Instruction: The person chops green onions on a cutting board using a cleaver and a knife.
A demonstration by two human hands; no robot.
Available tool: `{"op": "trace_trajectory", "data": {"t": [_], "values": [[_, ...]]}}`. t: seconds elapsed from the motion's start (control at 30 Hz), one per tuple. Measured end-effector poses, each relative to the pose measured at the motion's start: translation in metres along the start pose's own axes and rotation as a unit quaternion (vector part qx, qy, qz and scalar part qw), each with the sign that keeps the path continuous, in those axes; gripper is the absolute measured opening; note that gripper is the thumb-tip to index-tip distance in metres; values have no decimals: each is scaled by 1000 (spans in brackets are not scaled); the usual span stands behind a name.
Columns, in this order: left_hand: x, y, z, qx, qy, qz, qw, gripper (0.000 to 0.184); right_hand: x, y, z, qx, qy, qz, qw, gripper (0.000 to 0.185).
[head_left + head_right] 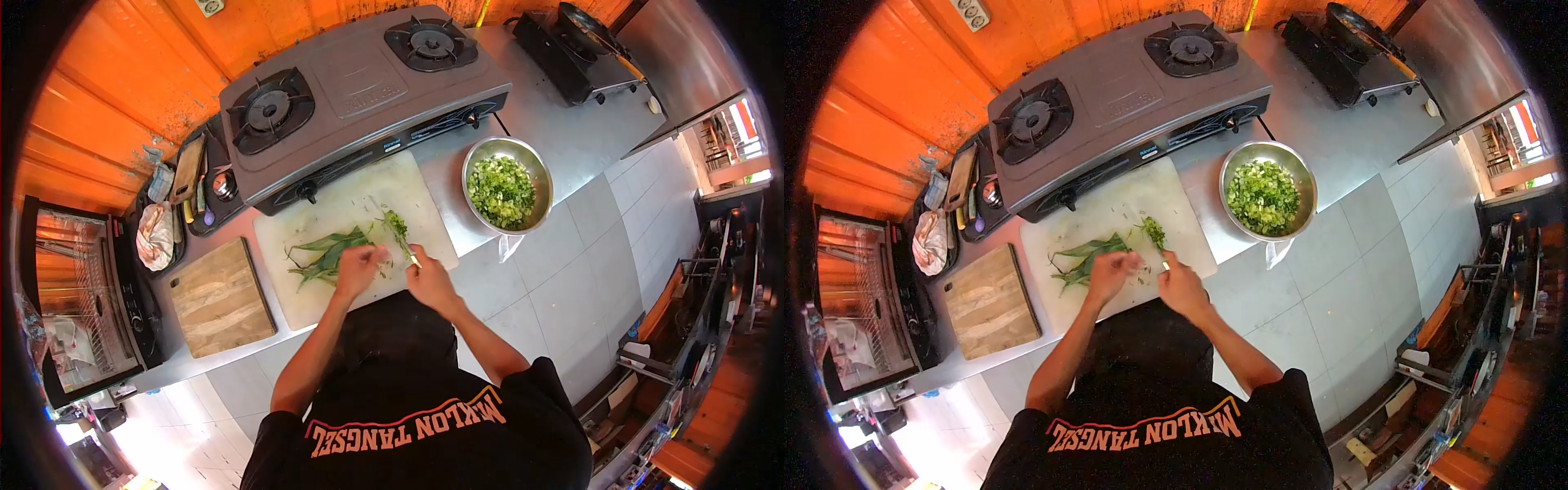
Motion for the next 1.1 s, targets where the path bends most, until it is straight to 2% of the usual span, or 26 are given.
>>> {"op": "trace_trajectory", "data": {"t": [0.03,0.07,0.1,0.13,0.17,0.2,0.27,0.3,0.37,0.43,0.47,0.6,0.77,0.8,0.93,1.03,1.1], "values": [[-15,1,-2,97,184,51,977,22,-15,-7,2,0,-2,-2,1000,37],[-31,4,-11,84,313,74,943,41,-29,-13,11,25,2,-85,996,35],[-38,5,-12,86,311,76,944,41,-38,-18,20,50,4,-167,985,32],[-41,3,-10,101,383,87,914,47,-50,-23,28,50,2,-168,984,32],[-43,-1,-10,114,452,95,879,54,-54,-34,35,32,-24,-222,974,30],[-46,-2,-15,112,450,94,881,54,-52,-44,38,14,-50,-275,960,28],[-47,7,-27,65,495,19,866,64,-48,-51,40,19,-47,-303,952,29],[-49,11,-30,68,492,21,868,64,-45,-52,43,20,-43,-331,943,30],[-51,13,-37,95,512,4,853,61,-37,-44,57,28,-53,-313,948,31],[-54,13,-42,85,533,-11,842,61,-42,-31,57,0,-118,-212,970,32],[-55,13,-45,75,553,-27,829,61,-45,-27,60,22,-103,-181,978,32],[-56,7,-37,64,557,-33,828,59,-53,-16,45,29,-63,-150,986,33],[-49,6,-18,107,487,53,865,58,-26,-15,38,-34,-55,-111,992,34],[-50,10,-26,108,487,54,865,58,-21,-13,27,-3,-51,-118,992,33],[-50,18,-49,107,530,2,841,52,16,-3,4,-18,8,-45,999,28],[-58,8,-54,110,543,-25,832,49,39,7,-11,7,10,-95,995,25],[-62,7,-53,117,540,-26,833,47,53,12,-5,7,2,-77,997,22]]}}
Point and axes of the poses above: each hand's wrist, its own y-axis towards the middle knuckle, its own x-axis out of the palm, z = x × y, the point moved 4 cm from there along y, towards the middle knuckle, and after that the axes turned 9 degrees about -z, right-handed, at the moved point
